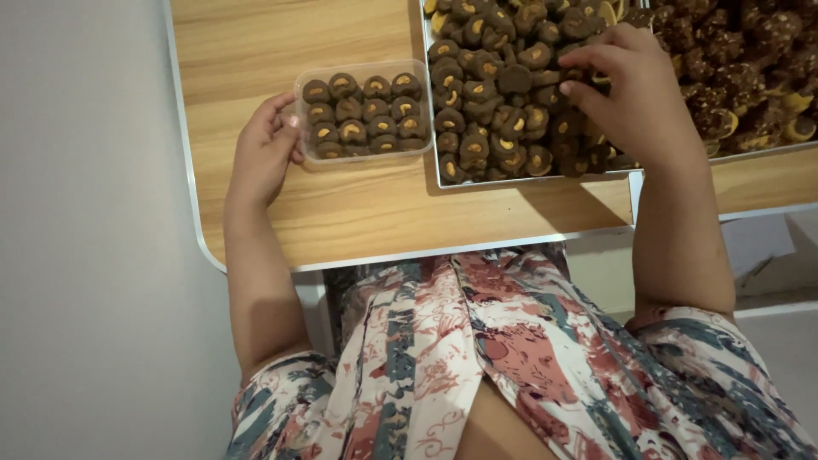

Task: Transferring cookies from a large metal tray into a smaller plastic container for packaging.

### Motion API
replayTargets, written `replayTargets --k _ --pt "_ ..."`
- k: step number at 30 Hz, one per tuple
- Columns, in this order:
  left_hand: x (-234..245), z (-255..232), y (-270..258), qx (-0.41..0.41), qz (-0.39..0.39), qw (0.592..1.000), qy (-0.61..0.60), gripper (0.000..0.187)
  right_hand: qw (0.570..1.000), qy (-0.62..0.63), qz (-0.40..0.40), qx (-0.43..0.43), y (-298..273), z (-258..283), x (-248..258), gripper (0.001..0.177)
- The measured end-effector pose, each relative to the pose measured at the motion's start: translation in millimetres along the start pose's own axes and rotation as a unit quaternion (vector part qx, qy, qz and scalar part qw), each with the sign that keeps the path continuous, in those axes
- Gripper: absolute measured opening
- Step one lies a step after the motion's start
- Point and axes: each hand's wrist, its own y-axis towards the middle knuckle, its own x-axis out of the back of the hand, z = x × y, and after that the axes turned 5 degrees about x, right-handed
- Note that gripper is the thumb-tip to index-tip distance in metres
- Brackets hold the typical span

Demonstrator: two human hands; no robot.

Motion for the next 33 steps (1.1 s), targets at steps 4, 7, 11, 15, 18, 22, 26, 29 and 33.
replayTargets --k 4,7,11,15,18,22,26,29,33 --pt "-2.0 -0.5 0.0 0.015 -0.007 0.999 -0.03 0.043 1.0 -0.006 0.017 0.008 0.8 -4.3 -4.2 0.026" --pt "-1.1 -1.6 -0.3 0.013 -0.006 1.0 -0.018 0.041 0.999 -0.004 -0.005 0.036 0.5 -4.1 -5.5 0.021" --pt "-1.3 -5.2 -1.9 0.019 -0.01 1.0 -0.021 0.042 0.999 0.0 -0.014 0.05 -2.2 -4.9 -7.8 0.02" --pt "-1.4 -7.6 -3.7 0.005 0.0 1.0 -0.012 0.039 0.99 -0.077 -0.038 0.108 -5.4 -3.0 -8.2 0.021" --pt "-2.5 -12.7 -6.3 0.017 -0.004 1.0 -0.008 0.039 0.985 -0.104 -0.057 0.124 -12.5 -0.4 -8.7 0.024" --pt "-3.2 -15.7 -7.5 0.022 -0.009 1.0 -0.008 0.04 0.983 -0.137 -0.085 0.085 -24.0 10.6 -6.2 0.023" --pt "-0.8 -7.5 -4.2 0.012 0.002 1.0 -0.012 0.039 0.977 -0.171 -0.104 0.073 -29.8 17.5 -13.7 0.025" --pt "-1.8 -6.1 -4.1 0.01 0.0 1.0 -0.008 0.039 0.975 -0.17 -0.128 0.071 -32.6 19.0 -23.5 0.03" --pt "-0.4 0.4 -0.8 0.008 0.001 1.0 -0.02 0.041 0.981 -0.118 -0.142 0.066 -30.9 21.3 -25.8 0.02"
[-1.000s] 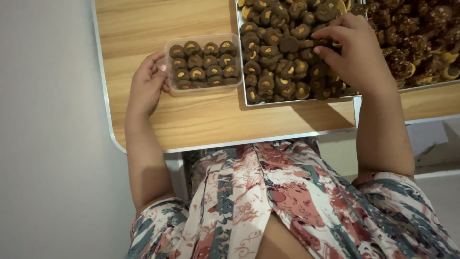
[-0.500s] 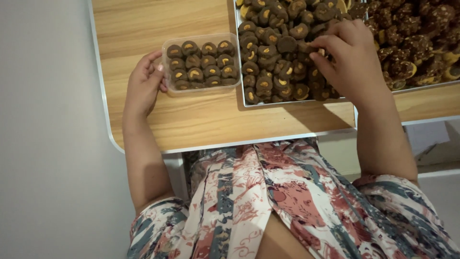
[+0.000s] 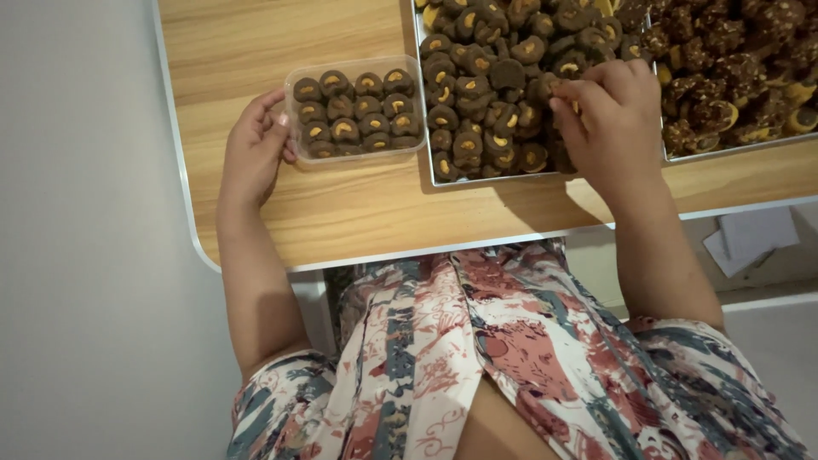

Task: Transferring cookies from a large metal tray into a smaller plastic container for packaging.

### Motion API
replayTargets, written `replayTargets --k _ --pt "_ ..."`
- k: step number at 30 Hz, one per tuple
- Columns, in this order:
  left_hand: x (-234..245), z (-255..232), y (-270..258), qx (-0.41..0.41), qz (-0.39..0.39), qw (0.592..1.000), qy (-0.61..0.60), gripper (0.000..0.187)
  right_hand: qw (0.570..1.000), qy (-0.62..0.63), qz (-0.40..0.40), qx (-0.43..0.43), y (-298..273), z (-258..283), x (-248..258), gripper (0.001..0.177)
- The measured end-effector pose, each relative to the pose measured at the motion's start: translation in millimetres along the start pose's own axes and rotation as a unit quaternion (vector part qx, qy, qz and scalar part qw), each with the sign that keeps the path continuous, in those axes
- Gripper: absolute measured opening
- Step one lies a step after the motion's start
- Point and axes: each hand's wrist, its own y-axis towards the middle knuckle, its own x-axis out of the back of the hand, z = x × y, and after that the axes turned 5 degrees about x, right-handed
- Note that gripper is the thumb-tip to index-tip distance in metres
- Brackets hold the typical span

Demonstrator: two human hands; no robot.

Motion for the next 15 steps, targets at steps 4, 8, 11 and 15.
replayTargets --k 4,8,11,15 --pt "-1.6 -6.7 -4.8 0.003 0.001 1.0 0.0 0.041 0.999 0.032 -0.004 -0.001 3.1 -11.5 12.2 0.017" --pt "2.7 11.5 4.2 -0.027 0.013 0.999 -0.011 0.038 0.995 0.021 0.095 0.039 14.9 -16.1 31.9 0.035" --pt "0.9 6.7 2.9 -0.01 -0.004 1.0 -0.012 0.04 0.986 -0.012 0.15 0.079 20.0 -16.3 33.8 0.046" --pt "-0.8 -0.4 -2.6 -0.012 -0.001 1.0 -0.002 0.04 0.981 -0.066 0.152 0.101 20.7 -15.2 24.6 0.048"
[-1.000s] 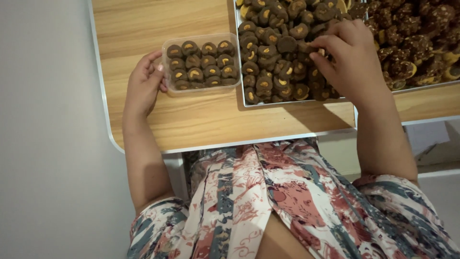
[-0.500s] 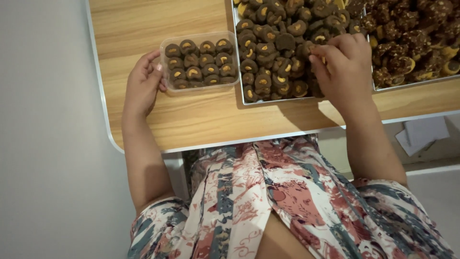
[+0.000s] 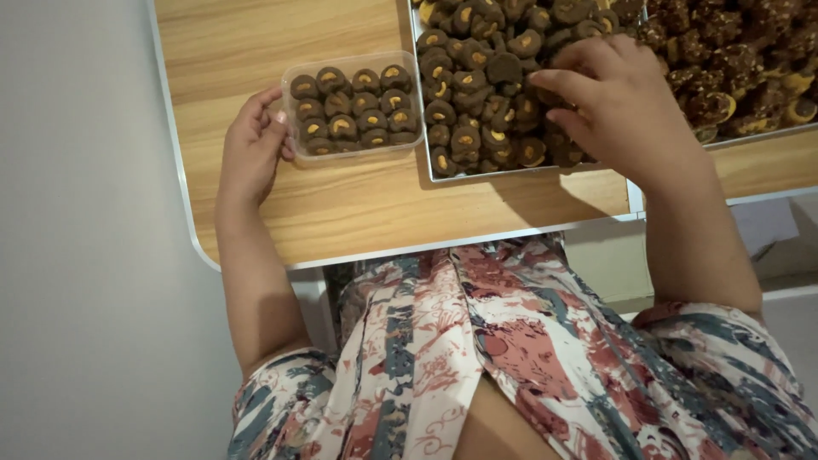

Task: Transferring cookies from a large metal tray into a smaller plastic container for packaging.

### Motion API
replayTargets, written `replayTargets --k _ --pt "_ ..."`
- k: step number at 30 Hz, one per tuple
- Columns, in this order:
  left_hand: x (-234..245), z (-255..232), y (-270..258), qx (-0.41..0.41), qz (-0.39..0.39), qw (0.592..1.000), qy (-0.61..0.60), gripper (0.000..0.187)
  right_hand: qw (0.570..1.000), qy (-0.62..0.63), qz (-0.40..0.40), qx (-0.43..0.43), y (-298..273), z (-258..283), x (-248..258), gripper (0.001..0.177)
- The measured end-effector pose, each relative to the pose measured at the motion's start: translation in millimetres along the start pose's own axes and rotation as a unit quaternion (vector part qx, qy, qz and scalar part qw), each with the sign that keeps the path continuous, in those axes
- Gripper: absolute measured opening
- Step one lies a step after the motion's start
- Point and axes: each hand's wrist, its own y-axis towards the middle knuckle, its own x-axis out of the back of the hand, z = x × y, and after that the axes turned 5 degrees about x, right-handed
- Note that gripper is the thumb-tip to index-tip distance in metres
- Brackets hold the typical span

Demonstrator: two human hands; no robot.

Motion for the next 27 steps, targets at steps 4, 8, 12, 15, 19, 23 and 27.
replayTargets --k 4,8,12,15,19,23,27 --pt "-0.3 1.2 1.5 0.005 -0.003 1.0 -0.007 0.04 1.0 -0.008 0.017 0.002 4.8 0.8 -3.0 0.042" --pt "0.7 3.1 2.4 0.003 0.003 1.0 -0.015 0.04 0.999 -0.022 0.02 -0.042 2.6 0.3 -8.2 0.038" --pt "0.4 4.0 2.8 0.004 0.002 1.0 -0.001 0.041 0.995 0.035 0.006 -0.089 5.5 0.8 -8.3 0.032" --pt "0.2 1.8 1.6 -0.004 0.004 1.0 -0.005 0.04 0.992 0.07 0.016 -0.104 6.7 0.3 -9.1 0.032" --pt "-0.5 -3.1 -0.6 0.009 -0.001 1.0 0.009 0.041 0.98 0.137 0.05 -0.136 9.3 -1.3 -5.1 0.024" --pt "-0.1 -1.9 0.8 0.016 -0.003 1.0 0.012 0.041 0.98 0.147 0.059 -0.124 11.9 -3.0 5.1 0.025" --pt "-0.4 -1.1 0.7 0.003 -0.006 1.0 0.014 0.04 0.952 0.262 0.003 -0.159 15.5 2.2 16.5 0.014"
